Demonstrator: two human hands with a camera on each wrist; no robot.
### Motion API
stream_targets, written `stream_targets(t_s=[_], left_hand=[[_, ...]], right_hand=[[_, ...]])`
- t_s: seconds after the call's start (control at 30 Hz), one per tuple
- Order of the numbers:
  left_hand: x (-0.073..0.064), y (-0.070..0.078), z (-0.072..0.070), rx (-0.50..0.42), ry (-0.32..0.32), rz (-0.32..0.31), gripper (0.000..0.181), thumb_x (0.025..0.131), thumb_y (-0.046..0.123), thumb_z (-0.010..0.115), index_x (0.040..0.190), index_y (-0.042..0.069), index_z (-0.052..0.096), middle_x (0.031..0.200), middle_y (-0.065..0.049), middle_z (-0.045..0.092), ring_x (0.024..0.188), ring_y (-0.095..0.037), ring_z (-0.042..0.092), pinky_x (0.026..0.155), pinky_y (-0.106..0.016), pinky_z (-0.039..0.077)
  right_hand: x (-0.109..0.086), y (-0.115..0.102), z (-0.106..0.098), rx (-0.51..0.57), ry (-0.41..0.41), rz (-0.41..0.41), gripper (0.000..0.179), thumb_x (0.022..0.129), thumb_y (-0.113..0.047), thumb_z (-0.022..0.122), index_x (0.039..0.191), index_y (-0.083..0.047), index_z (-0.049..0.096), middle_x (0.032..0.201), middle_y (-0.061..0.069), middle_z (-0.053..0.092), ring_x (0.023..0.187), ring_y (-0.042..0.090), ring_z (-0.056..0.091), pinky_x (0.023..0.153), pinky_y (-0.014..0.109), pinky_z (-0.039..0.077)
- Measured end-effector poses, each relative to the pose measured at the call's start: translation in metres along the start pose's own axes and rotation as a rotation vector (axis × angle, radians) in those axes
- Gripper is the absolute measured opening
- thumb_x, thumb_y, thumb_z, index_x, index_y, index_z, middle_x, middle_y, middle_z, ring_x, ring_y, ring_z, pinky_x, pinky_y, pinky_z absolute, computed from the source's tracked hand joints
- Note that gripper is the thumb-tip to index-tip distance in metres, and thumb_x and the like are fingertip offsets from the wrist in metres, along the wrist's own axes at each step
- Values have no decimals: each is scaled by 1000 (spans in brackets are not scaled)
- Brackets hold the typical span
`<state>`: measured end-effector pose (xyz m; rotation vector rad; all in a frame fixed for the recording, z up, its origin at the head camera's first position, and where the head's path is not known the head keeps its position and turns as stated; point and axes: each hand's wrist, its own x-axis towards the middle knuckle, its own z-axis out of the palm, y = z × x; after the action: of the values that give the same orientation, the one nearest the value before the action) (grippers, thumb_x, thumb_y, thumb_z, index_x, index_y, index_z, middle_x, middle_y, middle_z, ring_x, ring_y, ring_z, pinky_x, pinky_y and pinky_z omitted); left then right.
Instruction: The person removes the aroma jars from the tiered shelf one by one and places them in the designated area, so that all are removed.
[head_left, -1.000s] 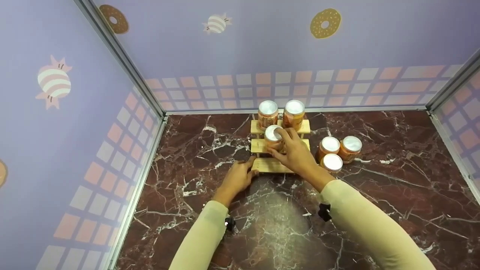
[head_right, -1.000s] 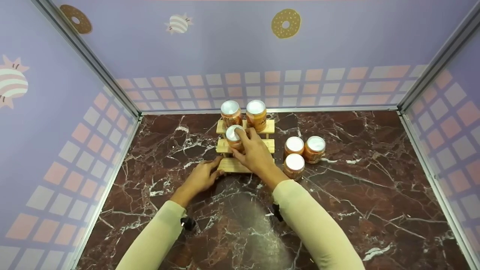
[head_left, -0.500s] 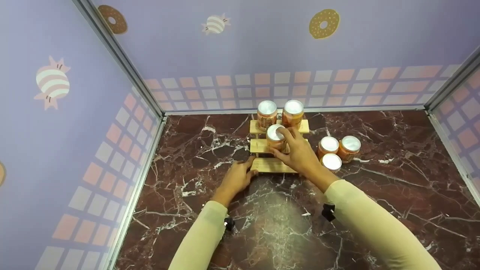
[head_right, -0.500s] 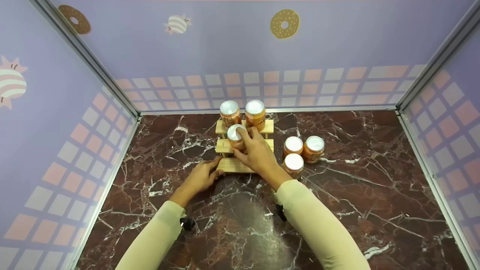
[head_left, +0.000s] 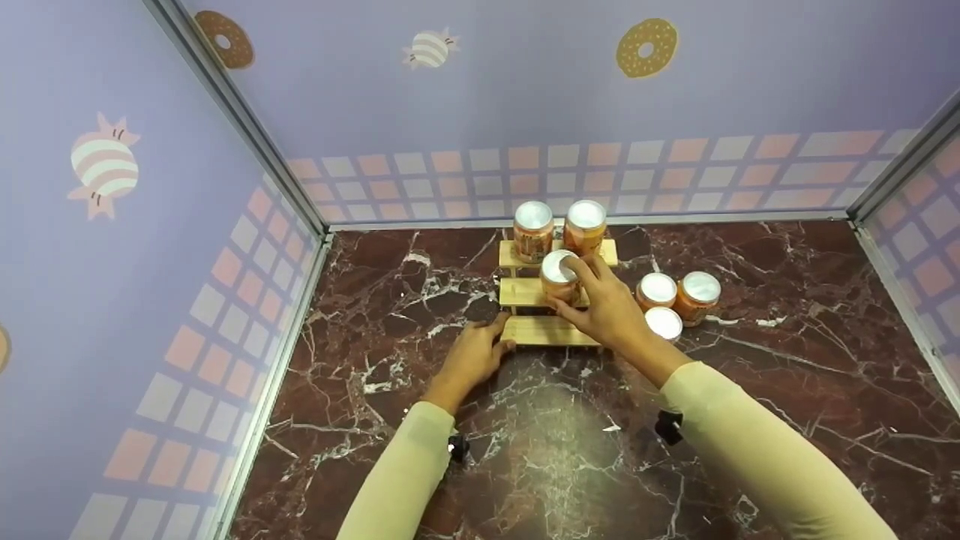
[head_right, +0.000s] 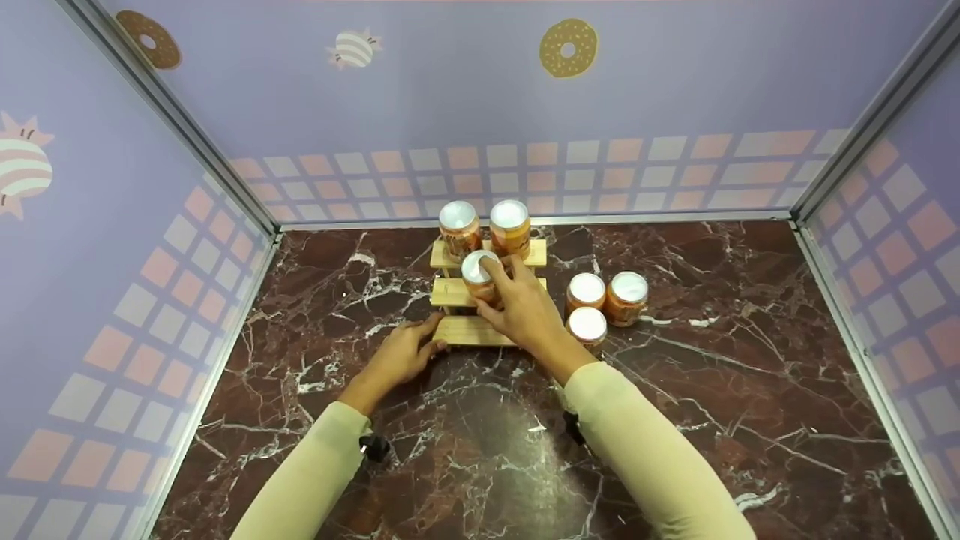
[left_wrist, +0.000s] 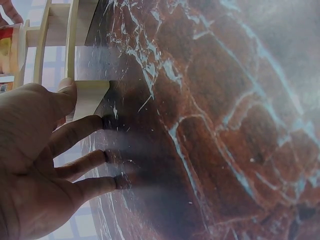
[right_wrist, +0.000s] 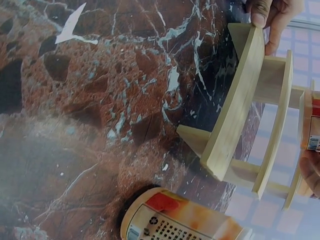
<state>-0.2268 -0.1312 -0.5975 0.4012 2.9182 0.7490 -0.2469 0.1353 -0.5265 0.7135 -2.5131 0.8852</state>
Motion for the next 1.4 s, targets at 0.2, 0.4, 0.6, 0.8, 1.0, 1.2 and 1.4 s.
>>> stream_targets(t_s=[0.2, 0.4, 0.6, 0.8, 1.0, 1.2, 1.4], left_hand=[[6, -13, 13, 18, 29, 13, 60, 109, 44, 68, 164, 22, 55, 141, -28, 73, 142, -51, 62, 118, -68, 51], [18, -32, 33, 24, 57, 25, 61, 108, 45, 71, 163, 25, 56, 141, -24, 74, 140, -49, 64, 118, -66, 52], [2, -7, 7, 23, 35, 23, 59, 108, 38, 71, 162, 18, 57, 141, -29, 72, 139, -52, 64, 117, -69, 52], [1, -2, 4, 16, 2, -4, 61, 109, 40, 69, 165, 17, 54, 147, -32, 68, 144, -52, 60, 123, -65, 49], [5, -13, 12, 23, 31, 18, 61, 109, 45, 69, 163, 21, 56, 142, -31, 71, 141, -51, 63, 117, -68, 53], [8, -15, 13, -4, 17, 0, 61, 107, 40, 73, 162, 20, 57, 142, -30, 71, 142, -53, 62, 120, -68, 50], [17, -34, 34, -7, 54, 11, 62, 106, 45, 73, 163, 25, 57, 143, -27, 73, 142, -51, 62, 119, -66, 51]], right_hand=[[-5, 4, -5, -19, 4, 11, 68, 93, -26, 91, 149, -16, 54, 133, 24, 63, 94, 45, 72, 75, 60, 64], [-9, 8, -10, 2, 18, 6, 66, 93, -21, 91, 147, -13, 54, 129, 25, 64, 92, 42, 70, 77, 58, 63], [-14, 12, -18, 15, 28, 15, 68, 92, -21, 92, 148, -12, 55, 130, 25, 64, 97, 41, 71, 81, 57, 64], [-18, 17, -29, -2, 27, 39, 68, 92, -21, 92, 149, -13, 56, 132, 25, 64, 100, 44, 72, 86, 58, 65], [-24, 23, -40, -15, 16, 63, 69, 92, -21, 92, 149, -13, 55, 135, 25, 63, 93, 41, 72, 79, 55, 65], [-30, 27, -51, -35, 18, 94, 70, 91, -25, 93, 149, -13, 56, 135, 24, 63, 92, 39, 70, 78, 54, 64], [-36, 34, -59, -21, 54, 94, 69, 88, -19, 95, 145, -9, 58, 132, 26, 63, 108, 45, 70, 92, 60, 65]])
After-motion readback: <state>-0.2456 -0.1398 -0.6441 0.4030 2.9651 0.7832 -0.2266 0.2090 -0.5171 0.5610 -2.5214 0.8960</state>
